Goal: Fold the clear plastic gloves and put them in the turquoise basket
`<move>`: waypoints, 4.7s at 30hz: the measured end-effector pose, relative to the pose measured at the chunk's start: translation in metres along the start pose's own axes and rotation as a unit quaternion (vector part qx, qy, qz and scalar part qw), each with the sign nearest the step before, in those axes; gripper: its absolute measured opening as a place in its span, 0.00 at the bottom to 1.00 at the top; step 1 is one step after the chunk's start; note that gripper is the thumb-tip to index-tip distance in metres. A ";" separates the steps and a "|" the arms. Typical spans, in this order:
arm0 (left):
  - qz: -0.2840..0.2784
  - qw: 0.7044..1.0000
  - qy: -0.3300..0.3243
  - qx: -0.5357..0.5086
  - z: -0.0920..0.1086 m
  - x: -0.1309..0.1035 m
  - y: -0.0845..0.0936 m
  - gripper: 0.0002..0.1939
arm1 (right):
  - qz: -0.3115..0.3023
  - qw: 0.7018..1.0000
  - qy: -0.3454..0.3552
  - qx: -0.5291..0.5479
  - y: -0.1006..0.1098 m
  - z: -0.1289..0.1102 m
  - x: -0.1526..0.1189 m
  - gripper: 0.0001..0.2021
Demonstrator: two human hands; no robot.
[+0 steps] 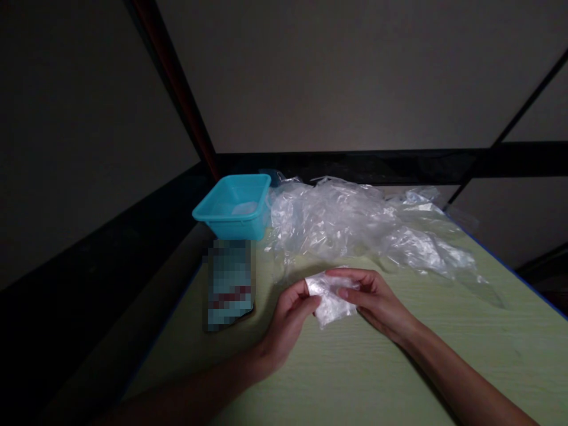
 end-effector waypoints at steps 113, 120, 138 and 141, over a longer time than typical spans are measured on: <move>0.025 1.000 -0.011 -0.001 0.008 0.002 0.003 0.17 | 0.044 0.996 0.071 -0.044 0.008 -0.007 0.005 0.21; 0.050 0.998 -0.026 -0.019 0.012 0.002 0.008 0.21 | 0.055 0.997 0.051 0.033 0.005 0.000 0.005 0.32; -0.007 0.997 0.022 0.075 0.005 0.001 -0.004 0.10 | 0.039 0.996 0.019 0.079 -0.003 -0.002 0.002 0.33; 0.010 0.997 0.021 0.074 0.004 0.002 -0.001 0.10 | 0.040 0.997 0.033 0.062 -0.002 -0.003 0.003 0.29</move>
Point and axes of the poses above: each hand's wrist, its own x-axis towards the middle knuckle, its own y-axis out of the back of the hand, z = x × y, the point moved 9 cm from there along x, towards the middle knuckle, and after that the axes turned 14 degrees about y, right-handed, at the moved point
